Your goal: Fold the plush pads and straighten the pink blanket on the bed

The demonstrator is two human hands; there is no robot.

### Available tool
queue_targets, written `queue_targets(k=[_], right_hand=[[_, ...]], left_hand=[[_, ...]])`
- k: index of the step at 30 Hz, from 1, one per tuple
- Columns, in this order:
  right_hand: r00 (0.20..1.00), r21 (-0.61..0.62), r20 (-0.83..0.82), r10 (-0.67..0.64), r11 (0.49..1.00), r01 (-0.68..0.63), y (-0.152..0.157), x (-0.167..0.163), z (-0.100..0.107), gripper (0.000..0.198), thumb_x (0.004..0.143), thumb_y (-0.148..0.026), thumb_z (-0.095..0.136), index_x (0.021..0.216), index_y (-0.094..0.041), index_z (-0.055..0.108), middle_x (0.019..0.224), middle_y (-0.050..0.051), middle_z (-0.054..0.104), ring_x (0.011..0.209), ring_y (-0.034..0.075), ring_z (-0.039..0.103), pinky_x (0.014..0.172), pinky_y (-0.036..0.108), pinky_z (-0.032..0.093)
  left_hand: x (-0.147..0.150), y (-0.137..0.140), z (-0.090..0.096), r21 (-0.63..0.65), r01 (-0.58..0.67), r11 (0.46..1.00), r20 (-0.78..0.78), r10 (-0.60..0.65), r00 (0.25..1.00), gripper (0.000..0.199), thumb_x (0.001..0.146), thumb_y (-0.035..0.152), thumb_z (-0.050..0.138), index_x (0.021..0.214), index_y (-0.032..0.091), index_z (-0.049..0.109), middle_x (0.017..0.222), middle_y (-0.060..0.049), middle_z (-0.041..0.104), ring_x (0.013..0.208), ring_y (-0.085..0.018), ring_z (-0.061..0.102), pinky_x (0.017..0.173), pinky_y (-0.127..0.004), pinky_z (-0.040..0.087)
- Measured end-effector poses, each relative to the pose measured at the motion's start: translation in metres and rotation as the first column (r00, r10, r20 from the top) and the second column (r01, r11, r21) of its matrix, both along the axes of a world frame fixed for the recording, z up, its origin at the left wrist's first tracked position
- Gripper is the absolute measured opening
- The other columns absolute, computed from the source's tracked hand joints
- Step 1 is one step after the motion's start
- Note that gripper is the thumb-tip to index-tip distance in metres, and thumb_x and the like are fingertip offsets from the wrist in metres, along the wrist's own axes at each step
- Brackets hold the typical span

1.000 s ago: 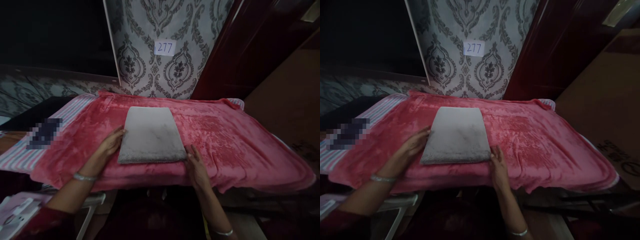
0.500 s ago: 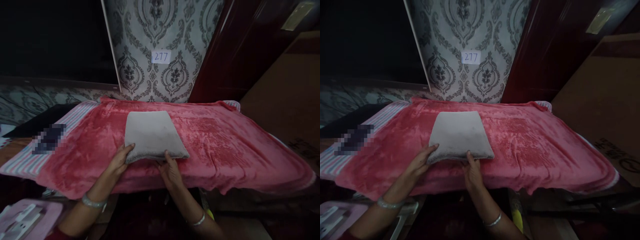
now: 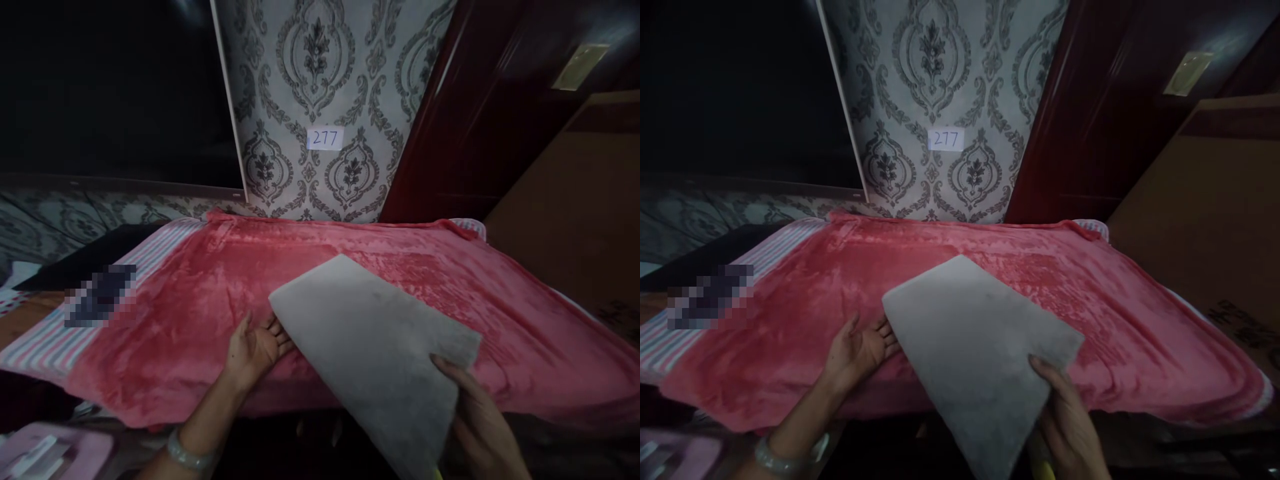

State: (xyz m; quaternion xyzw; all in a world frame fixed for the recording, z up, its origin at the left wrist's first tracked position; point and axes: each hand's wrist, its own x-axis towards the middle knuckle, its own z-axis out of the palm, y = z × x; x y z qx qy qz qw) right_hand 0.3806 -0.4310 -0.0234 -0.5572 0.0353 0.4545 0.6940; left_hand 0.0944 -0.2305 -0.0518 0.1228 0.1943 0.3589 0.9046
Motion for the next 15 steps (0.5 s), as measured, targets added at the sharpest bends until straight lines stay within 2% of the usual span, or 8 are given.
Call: queue_targets(k=[4, 7, 9, 13, 15], right_hand=[[0.999, -0.128, -0.013, 0.031, 0.991, -0.032, -0.052, 0.029, -0.011, 0.052, 0.062, -0.045, 0.087, 0.107, -0.023, 0.074, 0.094, 0.009, 0.080, 0.099, 0.036, 0.074, 0.088, 0.047, 0.063], [0.999, -0.180, -0.049, 0.010, 0.984, -0.018, -0.074, 0.044, -0.019, 0.057, 0.062, -0.046, 0.086, 0.113, -0.024, 0.072, 0.093, 0.010, 0.080, 0.102, 0.039, 0.073, 0.089, 0.051, 0.063], [0.996, -0.192, -0.093, -0.016, 0.981, -0.002, -0.079, 0.051, -0.023, 0.060, 0.059, -0.042, 0.086, 0.114, -0.022, 0.071, 0.093, 0.010, 0.080, 0.103, 0.040, 0.073, 0.088, 0.053, 0.063], [0.993, -0.188, -0.121, -0.014, 0.982, -0.009, -0.078, 0.050, -0.026, 0.061, 0.057, -0.036, 0.086, 0.113, -0.019, 0.070, 0.092, 0.011, 0.079, 0.101, 0.040, 0.074, 0.086, 0.052, 0.064], [0.992, -0.192, -0.121, -0.019, 0.981, -0.004, -0.077, 0.045, -0.023, 0.058, 0.058, -0.036, 0.087, 0.110, -0.018, 0.070, 0.091, 0.011, 0.079, 0.099, 0.039, 0.074, 0.084, 0.050, 0.064]], left_hand=[[0.005, 0.023, 0.000, 0.061, 0.143, 0.988, -0.089, -0.137, 0.987, 0.034, 0.090, 0.039, 0.059, 0.108, 0.012, 0.066, 0.106, -0.017, 0.075, 0.099, -0.032, 0.071, 0.094, -0.048, 0.052], [0.015, 0.045, 0.005, 0.121, 0.309, 0.943, -0.227, -0.276, 0.934, 0.032, 0.090, 0.036, 0.062, 0.112, 0.013, 0.067, 0.106, -0.014, 0.076, 0.093, -0.028, 0.072, 0.087, -0.042, 0.053], [0.028, 0.061, 0.009, 0.162, 0.419, 0.893, -0.346, -0.346, 0.872, 0.030, 0.087, 0.034, 0.067, 0.111, 0.014, 0.069, 0.106, -0.013, 0.076, 0.088, -0.025, 0.072, 0.082, -0.037, 0.052], [0.071, 0.084, 0.021, 0.237, 0.590, 0.772, -0.573, -0.380, 0.726, 0.025, 0.078, 0.032, 0.075, 0.096, 0.014, 0.074, 0.092, -0.010, 0.077, 0.081, -0.023, 0.069, 0.078, -0.033, 0.050], [0.092, 0.085, 0.029, 0.328, 0.619, 0.714, -0.621, -0.331, 0.711, 0.028, 0.075, 0.032, 0.077, 0.096, 0.014, 0.075, 0.085, -0.009, 0.076, 0.079, -0.023, 0.068, 0.077, -0.034, 0.049]])
